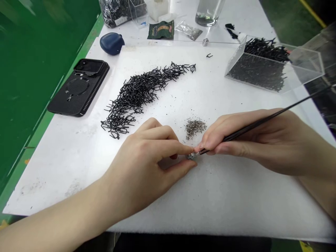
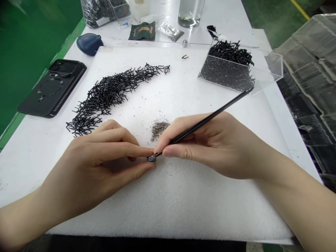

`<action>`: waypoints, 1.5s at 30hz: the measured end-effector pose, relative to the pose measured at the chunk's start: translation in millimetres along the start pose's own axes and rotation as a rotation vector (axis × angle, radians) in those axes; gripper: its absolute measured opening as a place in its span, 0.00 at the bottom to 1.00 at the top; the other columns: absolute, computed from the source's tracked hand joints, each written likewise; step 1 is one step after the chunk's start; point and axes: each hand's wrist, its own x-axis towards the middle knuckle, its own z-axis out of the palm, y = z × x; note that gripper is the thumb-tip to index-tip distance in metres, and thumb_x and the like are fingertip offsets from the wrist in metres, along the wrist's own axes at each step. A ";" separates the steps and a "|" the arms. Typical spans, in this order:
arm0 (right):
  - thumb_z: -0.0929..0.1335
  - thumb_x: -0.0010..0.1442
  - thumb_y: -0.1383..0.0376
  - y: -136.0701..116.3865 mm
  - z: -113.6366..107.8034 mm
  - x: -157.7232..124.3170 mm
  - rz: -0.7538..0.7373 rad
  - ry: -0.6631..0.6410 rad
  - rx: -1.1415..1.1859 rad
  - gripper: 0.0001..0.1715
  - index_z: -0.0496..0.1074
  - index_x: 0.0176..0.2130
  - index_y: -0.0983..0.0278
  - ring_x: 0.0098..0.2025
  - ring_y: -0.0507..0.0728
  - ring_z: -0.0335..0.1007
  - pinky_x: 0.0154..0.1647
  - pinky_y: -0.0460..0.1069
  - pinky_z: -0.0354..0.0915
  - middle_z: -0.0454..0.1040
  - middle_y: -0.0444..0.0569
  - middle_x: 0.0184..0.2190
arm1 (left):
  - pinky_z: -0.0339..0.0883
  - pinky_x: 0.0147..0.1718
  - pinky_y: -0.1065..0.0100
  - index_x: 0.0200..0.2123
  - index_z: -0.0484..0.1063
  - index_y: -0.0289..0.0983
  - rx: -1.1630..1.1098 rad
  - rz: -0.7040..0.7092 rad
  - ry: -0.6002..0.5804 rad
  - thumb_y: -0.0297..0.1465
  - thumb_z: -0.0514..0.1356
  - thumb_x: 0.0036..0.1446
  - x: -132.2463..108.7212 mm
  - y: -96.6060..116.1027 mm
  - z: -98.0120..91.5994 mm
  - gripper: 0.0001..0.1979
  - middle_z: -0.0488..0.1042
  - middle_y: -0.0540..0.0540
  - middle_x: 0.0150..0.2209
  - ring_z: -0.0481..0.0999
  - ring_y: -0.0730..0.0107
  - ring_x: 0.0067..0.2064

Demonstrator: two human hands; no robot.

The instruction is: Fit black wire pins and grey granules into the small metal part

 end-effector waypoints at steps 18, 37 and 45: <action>0.77 0.64 0.67 -1.7 2.8 1.3 -0.002 0.010 -0.044 0.09 0.86 0.41 0.52 0.43 0.56 0.85 0.41 0.47 0.80 0.87 0.42 0.39 | 0.71 0.37 0.70 0.43 0.88 0.39 -0.006 -0.006 -0.001 0.27 0.73 0.60 0.8 -0.8 -0.9 0.07 0.80 0.52 0.30 0.73 0.72 0.36; 0.80 0.59 0.64 1.1 -6.0 5.2 -0.002 0.349 -0.334 0.02 0.85 0.35 0.56 0.36 0.55 0.83 0.39 0.49 0.81 0.86 0.42 0.34 | 0.71 0.36 0.75 0.40 0.87 0.42 0.033 -0.025 0.000 0.27 0.72 0.60 0.9 0.9 -1.4 0.06 0.81 0.54 0.31 0.73 0.75 0.36; 0.79 0.60 0.63 2.9 -7.2 5.4 -0.012 0.328 -0.308 0.02 0.86 0.36 0.56 0.38 0.57 0.84 0.40 0.51 0.81 0.87 0.43 0.35 | 0.72 0.37 0.72 0.40 0.87 0.41 0.022 -0.016 -0.005 0.26 0.71 0.60 -0.4 -1.0 -2.7 0.06 0.81 0.53 0.31 0.73 0.73 0.35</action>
